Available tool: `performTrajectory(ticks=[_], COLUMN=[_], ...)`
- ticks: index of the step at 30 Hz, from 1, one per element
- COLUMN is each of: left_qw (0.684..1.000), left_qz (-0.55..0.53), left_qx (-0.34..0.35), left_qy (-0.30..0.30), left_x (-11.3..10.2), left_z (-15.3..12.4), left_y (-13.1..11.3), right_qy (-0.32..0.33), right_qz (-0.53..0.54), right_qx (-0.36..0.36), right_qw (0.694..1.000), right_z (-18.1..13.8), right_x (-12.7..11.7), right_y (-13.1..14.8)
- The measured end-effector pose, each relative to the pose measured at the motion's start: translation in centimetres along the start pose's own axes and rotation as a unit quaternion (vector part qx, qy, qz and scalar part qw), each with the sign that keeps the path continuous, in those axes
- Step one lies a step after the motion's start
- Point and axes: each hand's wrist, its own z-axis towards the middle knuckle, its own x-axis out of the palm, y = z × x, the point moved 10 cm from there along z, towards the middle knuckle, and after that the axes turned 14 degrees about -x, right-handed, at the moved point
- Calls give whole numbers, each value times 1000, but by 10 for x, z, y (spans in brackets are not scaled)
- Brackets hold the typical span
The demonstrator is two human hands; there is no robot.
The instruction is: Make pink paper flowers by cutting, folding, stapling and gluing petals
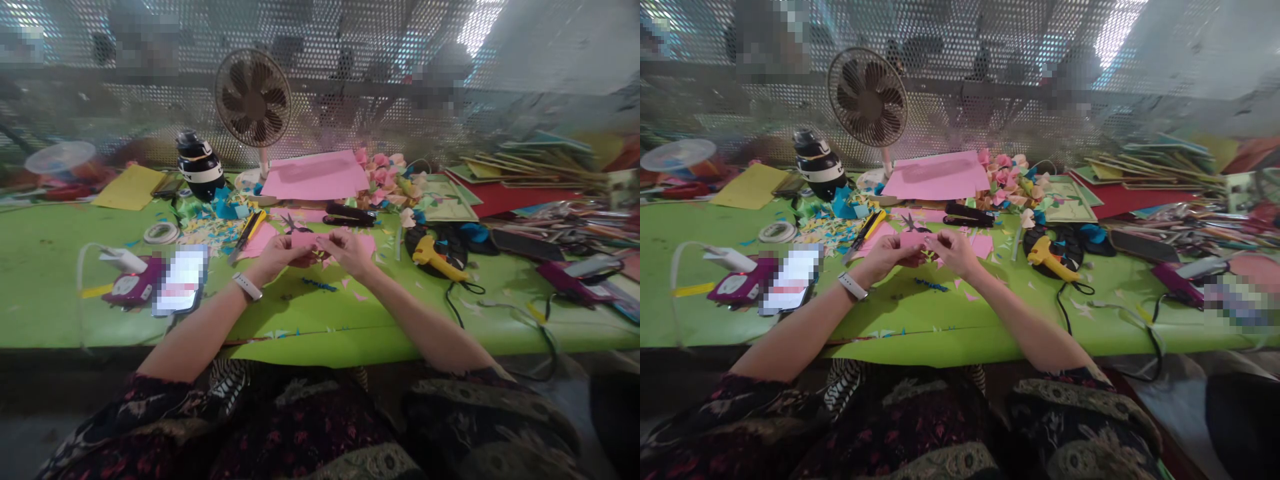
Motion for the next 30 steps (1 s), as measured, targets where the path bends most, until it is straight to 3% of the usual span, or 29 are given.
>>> performTrajectory(ticks=[13, 20, 30], left_qw=[999, 1000, 1000], left_qz=[-35, -13, 26], left_qx=[4, -26, 4], left_qy=[-22, -7, -11], left_x=[-3, -6, -3], left_z=[-3, -1, -2], left_y=[-2, 0, -6], right_qy=[70, 48, 33], right_qz=[15, 15, 70], right_qx=[7, 1, 27], right_qw=[997, 999, 997], right_z=[-3, -2, -1], right_x=[15, 12, 12], right_y=[-4, 1, -2])
